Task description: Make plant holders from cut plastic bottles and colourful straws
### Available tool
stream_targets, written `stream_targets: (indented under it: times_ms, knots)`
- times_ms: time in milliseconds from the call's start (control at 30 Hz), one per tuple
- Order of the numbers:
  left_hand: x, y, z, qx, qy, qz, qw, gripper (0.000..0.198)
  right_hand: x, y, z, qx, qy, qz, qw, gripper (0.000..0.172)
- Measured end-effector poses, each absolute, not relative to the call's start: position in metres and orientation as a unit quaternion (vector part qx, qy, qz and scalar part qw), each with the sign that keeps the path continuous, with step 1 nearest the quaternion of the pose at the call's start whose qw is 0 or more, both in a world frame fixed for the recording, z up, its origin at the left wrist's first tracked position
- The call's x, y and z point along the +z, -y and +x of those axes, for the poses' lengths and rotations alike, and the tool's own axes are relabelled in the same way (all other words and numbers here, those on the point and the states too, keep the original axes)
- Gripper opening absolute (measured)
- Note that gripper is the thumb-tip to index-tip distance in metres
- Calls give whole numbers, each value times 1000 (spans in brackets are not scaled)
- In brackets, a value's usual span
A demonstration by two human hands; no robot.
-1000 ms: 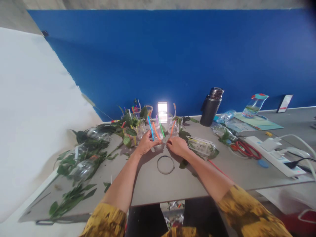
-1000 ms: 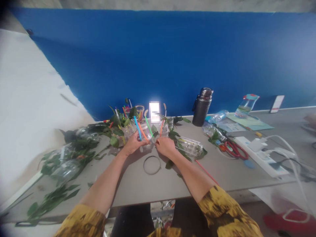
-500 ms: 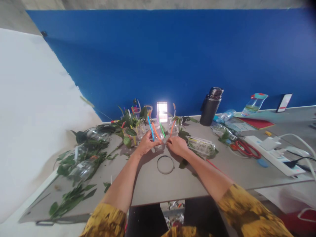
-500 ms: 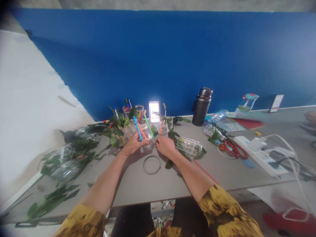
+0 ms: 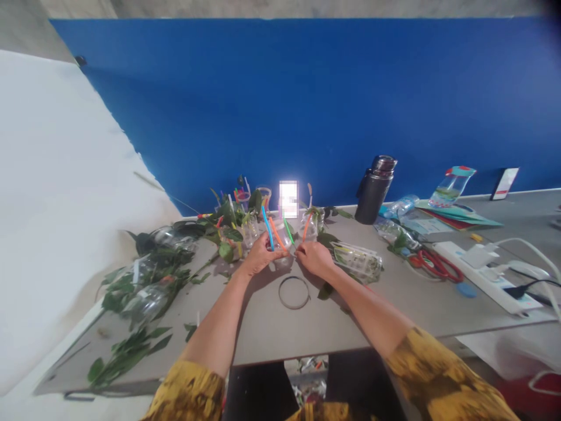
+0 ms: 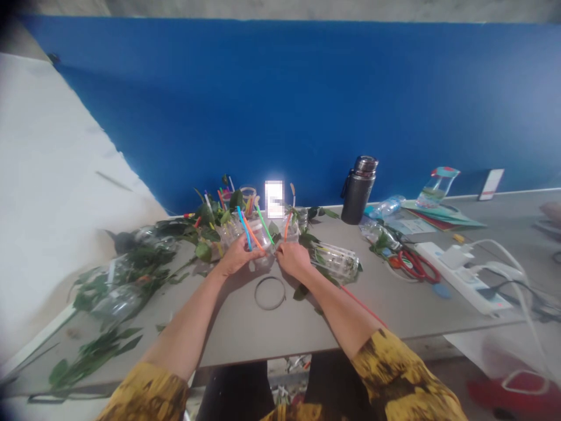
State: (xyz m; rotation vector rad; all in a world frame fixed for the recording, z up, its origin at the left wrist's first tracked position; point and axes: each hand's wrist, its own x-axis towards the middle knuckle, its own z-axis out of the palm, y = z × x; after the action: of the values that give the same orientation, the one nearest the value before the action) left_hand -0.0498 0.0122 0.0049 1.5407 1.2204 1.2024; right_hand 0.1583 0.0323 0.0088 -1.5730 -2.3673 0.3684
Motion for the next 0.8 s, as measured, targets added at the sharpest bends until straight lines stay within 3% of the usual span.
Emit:
stream_targets:
  times_ms: [500,800]
  knots:
    - [1,-13,-51,467,-483,609,421,76,6,-35,159,133,809,-543,183,24]
    - [3,-12,-52,450,-496,624,402,79,2,-38,160,206,777,-545,239,20]
